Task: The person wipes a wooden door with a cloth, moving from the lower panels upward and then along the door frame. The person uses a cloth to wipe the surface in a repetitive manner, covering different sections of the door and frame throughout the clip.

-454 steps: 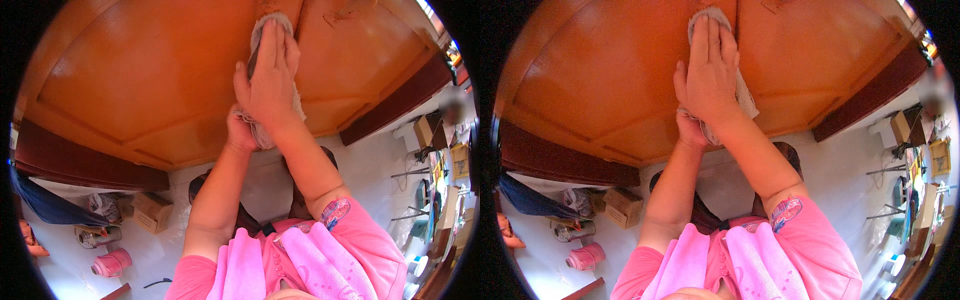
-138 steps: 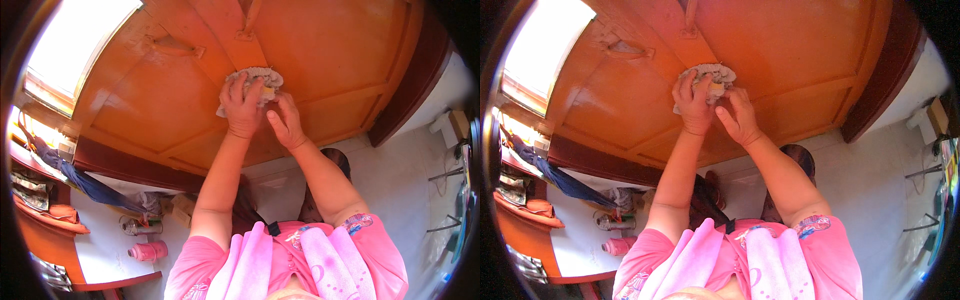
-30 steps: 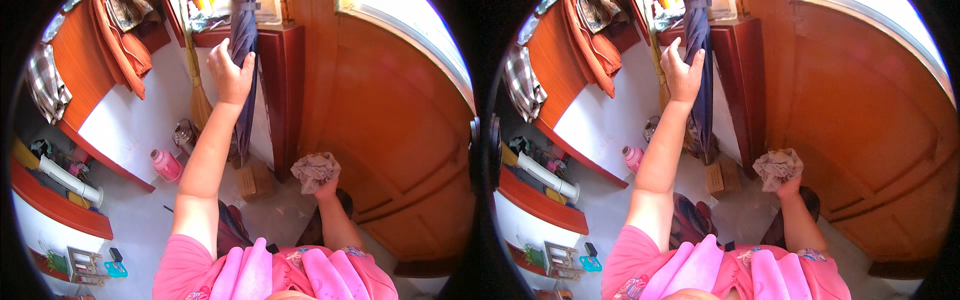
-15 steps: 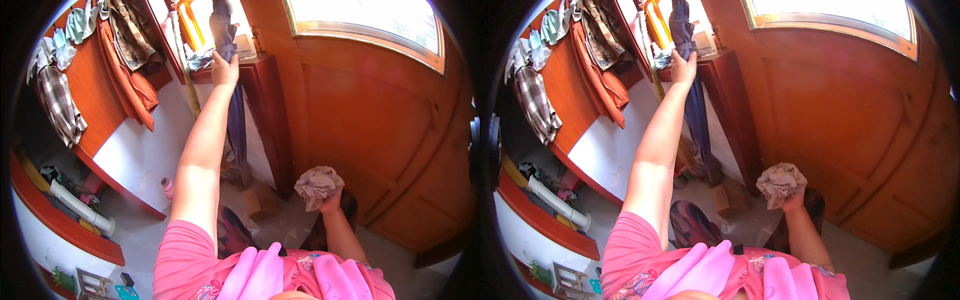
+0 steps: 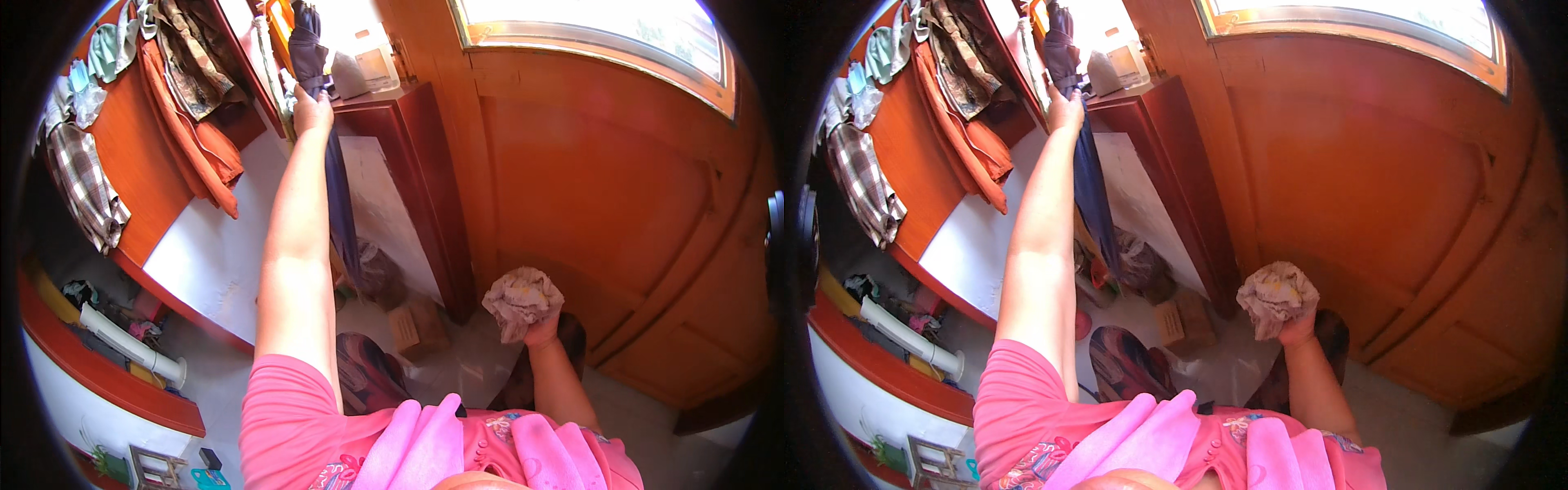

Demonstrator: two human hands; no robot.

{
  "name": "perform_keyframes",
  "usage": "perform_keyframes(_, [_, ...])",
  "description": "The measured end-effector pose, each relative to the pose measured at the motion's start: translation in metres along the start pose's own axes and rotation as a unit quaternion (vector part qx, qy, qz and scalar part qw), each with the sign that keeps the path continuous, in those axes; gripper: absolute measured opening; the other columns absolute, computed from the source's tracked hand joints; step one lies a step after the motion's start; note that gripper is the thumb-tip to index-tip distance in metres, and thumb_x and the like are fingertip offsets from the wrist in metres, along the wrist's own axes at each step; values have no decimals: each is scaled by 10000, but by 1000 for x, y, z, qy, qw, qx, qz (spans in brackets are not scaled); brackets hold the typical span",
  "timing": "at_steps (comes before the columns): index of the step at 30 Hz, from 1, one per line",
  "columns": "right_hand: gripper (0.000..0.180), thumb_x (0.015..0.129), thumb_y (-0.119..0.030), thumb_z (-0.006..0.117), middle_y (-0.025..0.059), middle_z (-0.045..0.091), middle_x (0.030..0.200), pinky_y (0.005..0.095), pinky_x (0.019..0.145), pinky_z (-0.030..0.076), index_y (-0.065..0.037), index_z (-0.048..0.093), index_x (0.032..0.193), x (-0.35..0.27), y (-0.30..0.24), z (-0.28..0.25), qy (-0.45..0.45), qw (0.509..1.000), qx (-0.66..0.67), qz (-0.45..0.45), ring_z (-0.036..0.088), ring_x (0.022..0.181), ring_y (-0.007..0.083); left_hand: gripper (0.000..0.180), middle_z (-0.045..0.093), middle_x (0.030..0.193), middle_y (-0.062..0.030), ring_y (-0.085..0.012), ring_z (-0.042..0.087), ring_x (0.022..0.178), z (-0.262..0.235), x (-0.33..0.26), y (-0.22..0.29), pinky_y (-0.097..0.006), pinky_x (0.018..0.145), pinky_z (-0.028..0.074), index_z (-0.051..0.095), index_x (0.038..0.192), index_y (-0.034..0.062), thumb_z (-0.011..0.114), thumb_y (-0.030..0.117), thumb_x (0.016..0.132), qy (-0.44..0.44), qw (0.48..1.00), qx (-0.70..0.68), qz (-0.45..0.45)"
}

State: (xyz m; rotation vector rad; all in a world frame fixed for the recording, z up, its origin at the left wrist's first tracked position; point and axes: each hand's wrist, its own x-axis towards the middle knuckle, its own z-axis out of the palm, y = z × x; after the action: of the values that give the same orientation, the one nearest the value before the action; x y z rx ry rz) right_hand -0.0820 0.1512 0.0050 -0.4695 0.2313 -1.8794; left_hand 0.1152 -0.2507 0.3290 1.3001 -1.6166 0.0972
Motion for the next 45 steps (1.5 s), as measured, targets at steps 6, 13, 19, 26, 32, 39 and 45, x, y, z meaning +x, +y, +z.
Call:
perform_keyframes(6, [504, 877, -500, 547, 140, 634, 1128, 459, 853, 523, -63, 598, 1124, 6, 5, -18, 43, 999, -20, -4, 616, 997, 317, 700, 631, 1201, -279, -439, 612, 1120, 14, 38, -23, -482, 967, 471, 287, 1474, 105, 600, 376, 910, 15, 1000, -10, 18])
perform_keyframes(13, [496, 916, -511, 509, 136, 644, 1126, 448, 851, 516, -79, 609, 1139, 2, 14, -10, 107, 994, -3, -11, 616, 1022, 320, 767, 535, 1262, -331, -467, 547, 1183, 24, 8, -41, -478, 1005, 446, 309, 1477, 117, 666, 405, 862, 75, 995, -29, 53])
perform_keyframes(19, [555, 928, -532, 489, 136, 633, 1188, 461, 927, 506, -63, 597, 1203, -8, 15, -4, 218, 976, 11, -6, 601, 1063, 313, 663, 457, 1286, -275, -434, 405, 1228, 27, -110, -65, -527, 1069, 298, 397, 1411, 12, 682, 191, 839, 206, 934, -108, 269])
perform_keyframes(26, [489, 947, -459, 513, 132, 623, 1204, 456, 897, 529, -73, 565, 1242, 11, 7, 22, 26, 995, -91, 22, 609, 1084, 314, 592, 360, 1411, -257, -422, 342, 1313, 22, -297, -108, -484, 1114, 262, 442, 1379, 19, 648, 69, 826, 24, 973, -192, 127])
perform_keyframes(32, [534, 930, -395, 613, 102, 553, 1306, 434, 989, 520, -82, 494, 1347, 96, -2, 96, 47, 969, -148, -191, 576, 1178, 274, 537, 374, 1396, -260, -432, 362, 1298, 56, -384, -161, -481, 1100, 304, 481, 1349, 55, 623, 58, 832, -138, 967, -211, 37])
perform_keyframes(39, [667, 789, -153, 773, 98, 548, 1250, 398, 968, 499, -62, 431, 1355, 199, -5, 215, -69, 617, -517, -590, 560, 1150, 239, 465, 441, 1331, -271, -437, 420, 1248, 51, -368, -164, -481, 1068, 348, 548, 1271, 53, 652, 84, 818, -156, 965, -207, 38])
perform_keyframes(45, [634, 685, -141, 807, 70, 591, 1204, 427, 986, 451, -103, 543, 1259, 244, 30, 204, -96, 204, -704, -673, 564, 1119, 264, 419, 472, 1296, -259, -421, 448, 1228, 44, -349, -167, -470, 1049, 368, 579, 1223, 59, 658, 79, 812, -120, 968, -220, 22])
